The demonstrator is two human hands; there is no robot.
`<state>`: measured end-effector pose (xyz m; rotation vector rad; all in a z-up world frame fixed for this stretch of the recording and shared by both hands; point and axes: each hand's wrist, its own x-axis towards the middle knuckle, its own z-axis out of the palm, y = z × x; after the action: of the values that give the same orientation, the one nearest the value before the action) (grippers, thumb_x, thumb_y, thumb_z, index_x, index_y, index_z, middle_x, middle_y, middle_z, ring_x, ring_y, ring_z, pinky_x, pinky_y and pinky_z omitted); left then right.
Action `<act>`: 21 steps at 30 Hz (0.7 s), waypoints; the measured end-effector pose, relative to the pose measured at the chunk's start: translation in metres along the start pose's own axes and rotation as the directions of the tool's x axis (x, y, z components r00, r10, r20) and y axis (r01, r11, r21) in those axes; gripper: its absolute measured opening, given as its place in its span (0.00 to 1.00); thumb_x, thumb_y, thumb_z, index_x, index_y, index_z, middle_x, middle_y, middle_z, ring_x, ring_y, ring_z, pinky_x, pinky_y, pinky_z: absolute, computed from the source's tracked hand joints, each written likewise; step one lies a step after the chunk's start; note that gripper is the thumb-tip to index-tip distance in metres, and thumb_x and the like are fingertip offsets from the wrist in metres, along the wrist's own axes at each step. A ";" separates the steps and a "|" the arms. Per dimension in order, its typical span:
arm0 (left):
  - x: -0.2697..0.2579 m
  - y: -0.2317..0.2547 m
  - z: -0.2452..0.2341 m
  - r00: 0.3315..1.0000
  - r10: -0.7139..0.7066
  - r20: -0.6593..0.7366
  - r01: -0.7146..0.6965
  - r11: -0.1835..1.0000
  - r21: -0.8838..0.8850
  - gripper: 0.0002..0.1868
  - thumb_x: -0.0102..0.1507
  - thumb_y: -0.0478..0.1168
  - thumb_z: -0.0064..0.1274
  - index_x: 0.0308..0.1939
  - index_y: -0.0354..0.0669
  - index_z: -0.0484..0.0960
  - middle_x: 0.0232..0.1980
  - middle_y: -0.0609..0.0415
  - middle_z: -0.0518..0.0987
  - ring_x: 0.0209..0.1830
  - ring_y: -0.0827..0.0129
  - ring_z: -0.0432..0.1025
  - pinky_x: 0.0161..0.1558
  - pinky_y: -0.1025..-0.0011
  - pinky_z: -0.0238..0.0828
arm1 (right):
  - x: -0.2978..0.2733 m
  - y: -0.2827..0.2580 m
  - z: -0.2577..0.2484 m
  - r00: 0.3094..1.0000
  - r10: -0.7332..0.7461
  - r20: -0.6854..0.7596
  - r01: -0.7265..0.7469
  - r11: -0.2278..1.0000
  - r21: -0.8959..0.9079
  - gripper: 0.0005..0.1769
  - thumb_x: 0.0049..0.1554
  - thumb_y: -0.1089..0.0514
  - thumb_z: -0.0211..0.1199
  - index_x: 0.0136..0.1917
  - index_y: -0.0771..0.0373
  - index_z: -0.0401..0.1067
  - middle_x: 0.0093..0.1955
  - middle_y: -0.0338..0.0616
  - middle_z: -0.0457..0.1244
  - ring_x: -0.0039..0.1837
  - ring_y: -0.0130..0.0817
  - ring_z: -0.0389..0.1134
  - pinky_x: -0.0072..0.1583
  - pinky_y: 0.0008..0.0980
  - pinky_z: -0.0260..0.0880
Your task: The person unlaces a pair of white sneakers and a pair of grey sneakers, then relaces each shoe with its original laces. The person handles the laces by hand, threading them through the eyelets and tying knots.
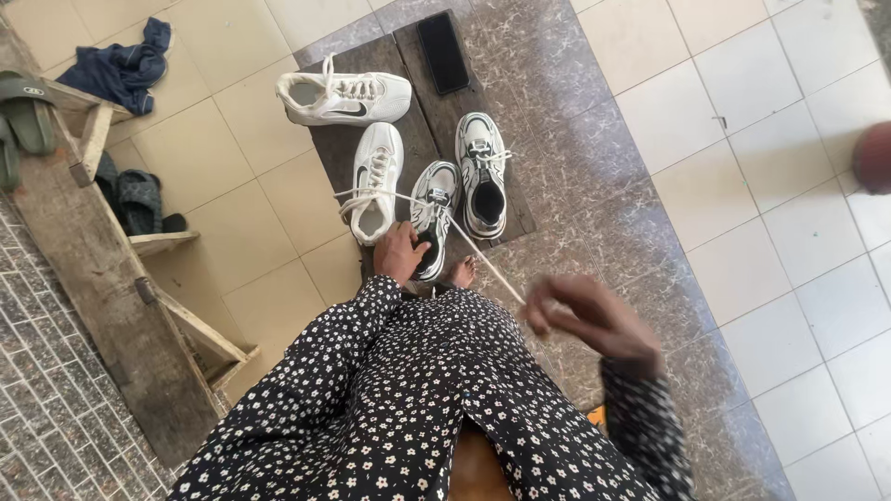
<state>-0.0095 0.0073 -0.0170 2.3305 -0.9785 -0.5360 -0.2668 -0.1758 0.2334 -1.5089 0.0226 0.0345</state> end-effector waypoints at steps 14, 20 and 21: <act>0.049 0.011 0.013 0.987 0.132 0.090 -0.149 0.967 0.208 0.24 0.57 0.45 0.67 0.50 0.35 0.78 0.47 0.39 0.79 0.41 0.45 0.77 0.41 0.54 0.75 | 0.070 -0.043 0.029 0.791 -0.584 -0.181 0.606 0.789 0.105 0.04 0.67 0.61 0.58 0.55 0.60 0.73 0.42 0.44 0.66 0.39 0.28 0.67 0.39 0.26 0.71; 0.086 -0.031 0.025 0.974 -0.136 0.181 0.159 0.980 -0.121 0.09 0.55 0.43 0.67 0.39 0.49 0.91 0.36 0.55 0.87 0.31 0.67 0.80 0.37 0.70 0.77 | 0.156 0.098 0.023 0.722 -0.018 -0.692 -0.281 0.906 -0.316 0.09 0.56 0.60 0.67 0.50 0.63 0.80 0.45 0.43 0.73 0.42 0.26 0.73 0.44 0.25 0.76; 0.082 -0.041 0.025 0.960 -0.153 0.233 0.189 0.972 -0.141 0.09 0.56 0.43 0.67 0.40 0.49 0.91 0.37 0.55 0.87 0.30 0.68 0.80 0.36 0.71 0.75 | 0.165 0.129 0.027 0.695 0.015 -0.719 -0.343 0.886 -0.314 0.09 0.57 0.60 0.68 0.51 0.63 0.81 0.46 0.44 0.73 0.43 0.28 0.74 0.46 0.27 0.76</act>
<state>0.0520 -0.0379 -0.0741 2.2546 -0.7977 -0.9266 -0.1069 -0.1394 0.1004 -1.8785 0.8456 -0.4106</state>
